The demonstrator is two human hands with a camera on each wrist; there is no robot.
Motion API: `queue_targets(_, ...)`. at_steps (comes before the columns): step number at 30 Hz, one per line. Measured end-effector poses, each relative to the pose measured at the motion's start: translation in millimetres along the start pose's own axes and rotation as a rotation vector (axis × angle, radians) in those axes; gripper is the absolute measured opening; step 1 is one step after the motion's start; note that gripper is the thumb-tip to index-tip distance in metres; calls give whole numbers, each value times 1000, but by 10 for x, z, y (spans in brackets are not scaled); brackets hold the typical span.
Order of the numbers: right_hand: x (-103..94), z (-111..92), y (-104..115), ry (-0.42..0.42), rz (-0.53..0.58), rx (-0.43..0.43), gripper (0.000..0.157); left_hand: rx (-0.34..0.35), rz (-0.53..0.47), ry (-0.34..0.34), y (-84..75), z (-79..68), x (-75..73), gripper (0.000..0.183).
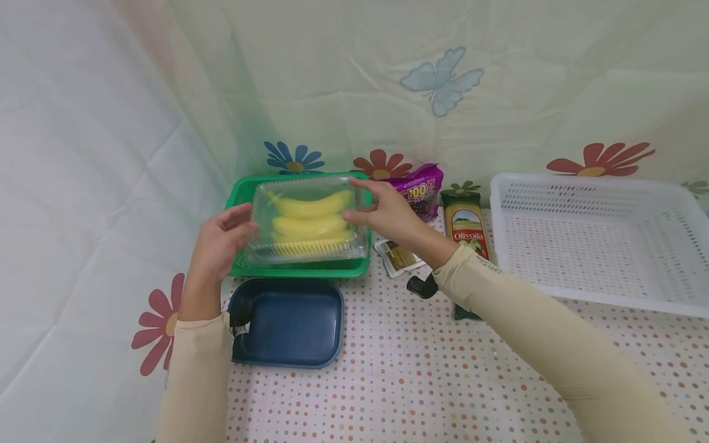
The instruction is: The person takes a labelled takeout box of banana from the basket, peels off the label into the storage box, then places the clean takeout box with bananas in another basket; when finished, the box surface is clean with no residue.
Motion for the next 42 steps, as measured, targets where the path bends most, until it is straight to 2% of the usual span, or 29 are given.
queue_targets(6, 81, 160, -4, 23, 39, 62, 75, -23, -49, 17, 99, 179, -108, 57)
queue_targets(12, 141, 287, -61, 43, 165, 148, 77, -62, -111, 92, 189, 329, -167, 63)
queue_targets(19, 208, 417, -172, 59, 254, 204, 77, -124, -93, 164, 332, 458, -165, 62)
queue_targets(25, 308, 471, -242, 94, 268, 217, 79, -148, -67, 199, 401, 501, -190, 64)
queue_targets(31, 373, 510, -268, 95, 263, 212, 79, -150, -28, 222, 429, 538, -228, 64)
queue_targets(42, 536, 605, -333, 121, 233, 237, 82, -182, -90, 277, 525, 586, -265, 68)
Point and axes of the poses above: each hand's wrist, its own z-axis towards the middle knuckle, its own x-axis out of the palm, y = z × x, the point moved 5 cm from there along z, towards the middle knuckle, and after that the axes turned 5 degrees about y, right-handed, at the moved point
